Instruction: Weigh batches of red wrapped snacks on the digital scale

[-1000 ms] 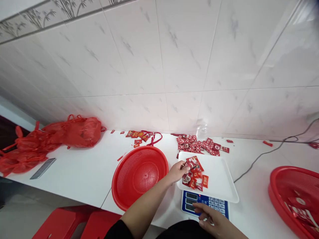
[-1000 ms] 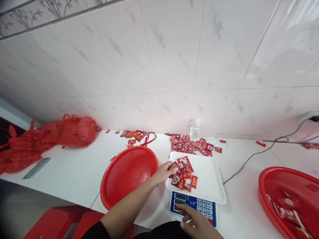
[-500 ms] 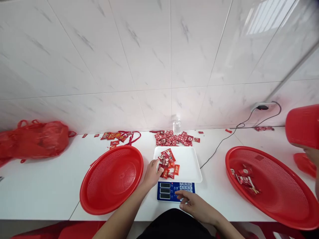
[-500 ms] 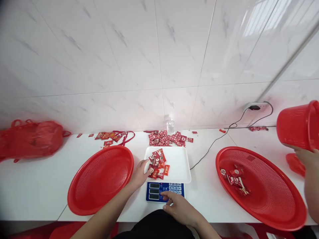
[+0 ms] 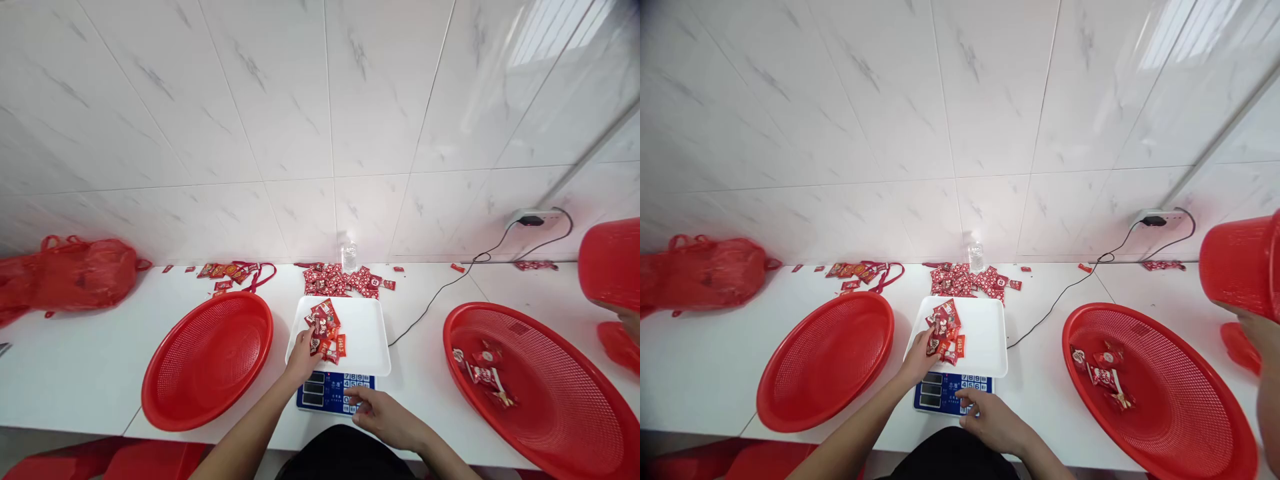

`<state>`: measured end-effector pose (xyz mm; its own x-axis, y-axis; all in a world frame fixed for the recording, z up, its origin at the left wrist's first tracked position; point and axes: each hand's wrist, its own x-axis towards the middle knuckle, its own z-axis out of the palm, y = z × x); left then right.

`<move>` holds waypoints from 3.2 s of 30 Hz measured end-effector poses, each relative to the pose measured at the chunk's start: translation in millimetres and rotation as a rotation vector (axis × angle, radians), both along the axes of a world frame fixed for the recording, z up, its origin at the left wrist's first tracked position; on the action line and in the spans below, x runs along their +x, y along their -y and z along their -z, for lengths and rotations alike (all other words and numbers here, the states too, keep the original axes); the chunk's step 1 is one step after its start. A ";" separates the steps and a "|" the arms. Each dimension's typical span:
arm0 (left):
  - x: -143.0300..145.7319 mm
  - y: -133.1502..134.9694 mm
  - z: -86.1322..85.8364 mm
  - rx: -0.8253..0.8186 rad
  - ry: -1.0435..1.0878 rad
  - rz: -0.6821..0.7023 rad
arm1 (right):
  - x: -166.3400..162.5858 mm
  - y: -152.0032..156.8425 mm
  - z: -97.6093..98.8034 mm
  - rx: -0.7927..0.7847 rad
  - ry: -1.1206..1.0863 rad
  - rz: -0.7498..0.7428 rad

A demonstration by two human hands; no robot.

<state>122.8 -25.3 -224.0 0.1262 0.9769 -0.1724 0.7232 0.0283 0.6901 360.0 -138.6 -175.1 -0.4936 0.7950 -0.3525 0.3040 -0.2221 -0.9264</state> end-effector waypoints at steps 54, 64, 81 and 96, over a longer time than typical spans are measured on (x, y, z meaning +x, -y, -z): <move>-172.6 -53.8 20.8 0.220 -0.378 0.168 | -57.8 -116.3 0.5 0.361 0.414 0.469; -59.9 -29.6 10.3 0.050 -0.065 0.281 | -56.6 -114.6 28.6 0.332 0.503 0.237; -89.2 20.2 -4.6 0.058 0.311 -0.150 | -57.2 -96.4 74.7 0.422 0.632 0.403; -208.5 37.3 -3.0 -0.245 1.282 -1.295 | -65.1 -62.6 95.9 0.411 0.596 0.406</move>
